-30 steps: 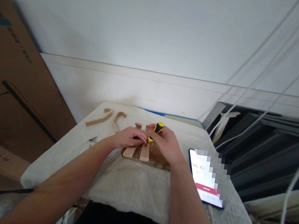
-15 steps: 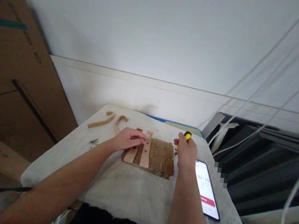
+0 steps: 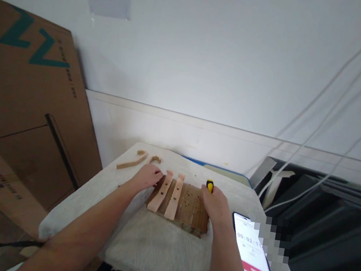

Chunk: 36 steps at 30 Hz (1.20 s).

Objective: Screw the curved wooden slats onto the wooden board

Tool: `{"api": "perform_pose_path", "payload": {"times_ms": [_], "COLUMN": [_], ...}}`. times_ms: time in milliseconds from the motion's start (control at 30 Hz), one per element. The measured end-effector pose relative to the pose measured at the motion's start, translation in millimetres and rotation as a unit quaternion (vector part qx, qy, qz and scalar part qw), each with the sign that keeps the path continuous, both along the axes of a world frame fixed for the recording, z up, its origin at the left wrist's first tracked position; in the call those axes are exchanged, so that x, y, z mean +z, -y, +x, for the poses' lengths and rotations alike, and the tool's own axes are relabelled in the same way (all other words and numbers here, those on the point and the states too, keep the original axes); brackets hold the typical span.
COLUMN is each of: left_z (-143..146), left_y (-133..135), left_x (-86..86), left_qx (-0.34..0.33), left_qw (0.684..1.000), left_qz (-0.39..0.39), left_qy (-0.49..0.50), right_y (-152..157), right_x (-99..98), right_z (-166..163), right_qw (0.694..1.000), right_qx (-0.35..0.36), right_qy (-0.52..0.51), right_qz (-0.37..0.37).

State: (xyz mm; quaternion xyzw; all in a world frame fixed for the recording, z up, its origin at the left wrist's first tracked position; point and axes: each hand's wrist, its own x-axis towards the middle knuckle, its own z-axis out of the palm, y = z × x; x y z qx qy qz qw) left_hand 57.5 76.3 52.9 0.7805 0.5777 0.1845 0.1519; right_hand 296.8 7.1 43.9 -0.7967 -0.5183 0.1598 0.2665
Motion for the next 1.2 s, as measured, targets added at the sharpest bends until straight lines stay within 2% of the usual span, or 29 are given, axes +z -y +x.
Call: {"api": "perform_pose_path", "payload": {"times_ms": [200,300,567,667,800,933,1000,1067,1100,1200], "left_z": [-20.5,-26.5,-28.3,-31.4,-36.7,-30.5,-21.4,-11.0,-6.1,5.2], "left_y": [-19.2,-28.6,-46.9,-49.3,-46.5,-30.3,-17.1,-3.1,3.4,18.3], "left_x": [-7.8,-17.3,-36.1,-33.5,-18.1,1.3,8.7,13.8,15.5,17.8], "left_qx": [0.138,0.180,0.199,0.203,0.201,0.162,0.119,0.038,0.003,-0.070], "left_qw": [0.989,0.982,0.980,0.979,0.974,0.964,0.956,0.912,0.892,0.859], "left_qz": [0.056,0.057,0.013,0.017,0.039,0.046,0.032,-0.041,-0.080,-0.162], "left_qy": [-0.024,-0.029,-0.017,0.015,0.095,0.204,0.265,0.407,0.444,0.480], "right_y": [-0.6,-0.2,-1.5,-2.1,-1.8,-0.4,1.5,4.5,6.2,11.2], "right_x": [-0.5,0.2,-0.4,-2.1,-3.5,0.2,3.3,6.0,7.0,8.9], "right_z": [-0.6,-2.1,-6.9,-6.6,-6.2,-7.7,-10.1,-13.6,-15.6,-21.4], "right_qw": [1.000,0.999,0.998,0.997,0.995,0.994,0.995,0.994,0.991,0.969], "right_qx": [0.014,0.010,0.017,0.018,0.009,-0.001,-0.003,0.003,0.011,0.047], "right_qy": [0.019,0.038,0.061,0.071,0.089,0.104,0.099,0.053,0.014,-0.118], "right_qz": [-0.017,-0.019,-0.030,-0.034,-0.036,-0.020,0.021,0.093,0.133,0.210]}}
